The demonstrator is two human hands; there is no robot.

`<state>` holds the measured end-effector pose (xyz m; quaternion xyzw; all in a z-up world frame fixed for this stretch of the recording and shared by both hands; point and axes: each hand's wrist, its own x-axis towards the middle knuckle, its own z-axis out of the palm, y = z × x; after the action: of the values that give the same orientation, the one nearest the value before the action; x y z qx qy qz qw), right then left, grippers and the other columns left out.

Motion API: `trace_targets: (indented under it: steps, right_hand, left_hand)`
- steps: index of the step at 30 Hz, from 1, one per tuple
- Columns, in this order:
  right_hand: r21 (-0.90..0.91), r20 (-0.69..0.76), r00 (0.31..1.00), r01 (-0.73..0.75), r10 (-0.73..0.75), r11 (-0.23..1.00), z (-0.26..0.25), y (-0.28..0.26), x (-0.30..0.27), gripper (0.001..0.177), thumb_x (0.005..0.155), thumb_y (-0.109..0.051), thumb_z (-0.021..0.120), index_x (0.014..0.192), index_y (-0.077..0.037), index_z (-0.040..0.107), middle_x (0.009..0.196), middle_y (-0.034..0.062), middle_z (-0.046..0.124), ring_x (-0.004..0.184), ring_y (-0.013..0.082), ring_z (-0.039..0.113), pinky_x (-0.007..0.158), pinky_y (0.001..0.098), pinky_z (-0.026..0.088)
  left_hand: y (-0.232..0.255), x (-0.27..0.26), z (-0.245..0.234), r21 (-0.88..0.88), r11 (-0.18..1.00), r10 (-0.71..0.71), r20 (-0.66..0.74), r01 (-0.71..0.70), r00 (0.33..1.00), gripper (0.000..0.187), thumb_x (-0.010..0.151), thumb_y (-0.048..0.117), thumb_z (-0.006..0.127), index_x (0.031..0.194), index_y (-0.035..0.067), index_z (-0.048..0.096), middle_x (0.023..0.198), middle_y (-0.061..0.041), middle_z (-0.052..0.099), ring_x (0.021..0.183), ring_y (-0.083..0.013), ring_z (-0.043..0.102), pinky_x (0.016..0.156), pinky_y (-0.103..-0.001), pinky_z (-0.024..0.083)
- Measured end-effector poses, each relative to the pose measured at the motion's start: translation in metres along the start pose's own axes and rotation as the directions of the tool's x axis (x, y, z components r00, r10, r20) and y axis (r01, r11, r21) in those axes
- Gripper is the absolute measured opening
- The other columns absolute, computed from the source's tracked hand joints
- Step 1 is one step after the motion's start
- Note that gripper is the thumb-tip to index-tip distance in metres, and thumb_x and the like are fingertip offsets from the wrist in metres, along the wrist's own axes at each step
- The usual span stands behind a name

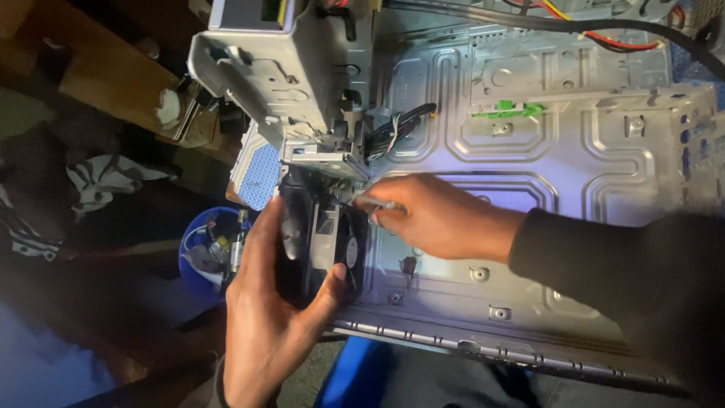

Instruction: Disassembling and repairing components inside a desktop computer tower, including the internal cooling fan.

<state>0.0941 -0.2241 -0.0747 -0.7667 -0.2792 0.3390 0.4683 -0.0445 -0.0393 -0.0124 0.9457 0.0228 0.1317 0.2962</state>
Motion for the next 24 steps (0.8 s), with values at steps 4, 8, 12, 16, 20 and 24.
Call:
trace_targets:
  steps: [4, 8, 12, 16, 20, 24]
  right_hand:
    - [-0.177, -0.114, 0.969, 0.198, -0.22, 0.964, 0.002, -0.003, 0.001, 0.017, 0.093, -0.014, 0.063, 0.106, -0.005, 0.067, 0.081, 0.0178, 0.069, 0.076, 0.0313, 0.071, 0.067, 0.0436, 0.051]
    - [-0.217, -0.143, 0.958, 0.213, -0.247, 0.953, 0.007, -0.005, 0.008, 0.012, 0.088, -0.006, 0.06, 0.099, -0.004, 0.064, 0.074, 0.0192, 0.067, 0.068, 0.0349, 0.071, 0.064, 0.0482, 0.051]
    - [-0.225, -0.24, 0.882, 0.356, -0.406, 0.907, 0.014, 0.0, 0.014, 0.025, 0.078, 0.003, 0.058, 0.1, -0.004, 0.067, 0.078, 0.0233, 0.068, 0.076, 0.0414, 0.069, 0.066, 0.0509, 0.05]
    - [-0.212, -0.25, 0.889, 0.336, -0.383, 0.918, 0.013, -0.004, 0.016, 0.023, 0.079, 0.006, 0.057, 0.097, -0.003, 0.067, 0.074, 0.0249, 0.066, 0.07, 0.0398, 0.069, 0.063, 0.05, 0.051]
    - [-0.256, -0.188, 0.931, 0.261, -0.313, 0.931, 0.01, -0.008, 0.017, 0.025, 0.077, 0.01, 0.053, 0.096, -0.002, 0.064, 0.068, 0.0246, 0.065, 0.065, 0.0382, 0.07, 0.062, 0.051, 0.05]
    - [-0.274, -0.107, 0.97, 0.184, -0.22, 0.944, 0.007, -0.012, 0.017, 0.022, 0.082, 0.01, 0.05, 0.098, -0.002, 0.061, 0.063, 0.0213, 0.066, 0.057, 0.0326, 0.072, 0.06, 0.0459, 0.055]
  left_hand:
    - [0.0, 0.0, 0.005, -0.117, 0.988, -0.099, 0.009, 0.099, 0.995, 0.1, 0.077, 0.021, 0.086, 0.157, -0.002, 0.03, 0.149, -0.025, 0.056, 0.134, -0.0316, 0.062, 0.107, -0.04, 0.05]
    - [-0.004, -0.004, 0.009, -0.091, 0.995, -0.042, -0.054, 0.037, 0.998, 0.121, 0.076, 0.018, 0.087, 0.162, -0.003, 0.005, 0.153, -0.027, 0.053, 0.134, -0.0314, 0.06, 0.109, -0.039, 0.046]
    - [-0.008, -0.003, 0.012, -0.18, 0.976, -0.129, -0.043, 0.119, 0.991, 0.119, 0.078, 0.022, 0.087, 0.163, 0.0, 0.007, 0.151, -0.025, 0.057, 0.13, -0.0282, 0.064, 0.107, -0.037, 0.05]
    - [-0.003, 0.005, 0.01, -0.141, 0.948, -0.287, 0.008, 0.285, 0.958, 0.12, 0.069, 0.024, 0.09, 0.159, -0.003, 0.016, 0.144, -0.024, 0.058, 0.125, -0.0271, 0.064, 0.102, -0.036, 0.049]
    - [0.003, 0.011, 0.007, -0.073, 0.908, -0.405, 0.107, 0.413, 0.908, 0.108, 0.069, 0.026, 0.088, 0.154, -0.004, 0.028, 0.127, -0.019, 0.071, 0.117, -0.0219, 0.069, 0.098, -0.034, 0.051]
    - [0.005, 0.014, 0.007, -0.067, 0.952, -0.294, 0.068, 0.299, 0.953, 0.1, 0.071, 0.023, 0.086, 0.151, -0.007, 0.034, 0.126, -0.02, 0.07, 0.117, -0.0222, 0.068, 0.098, -0.035, 0.051]
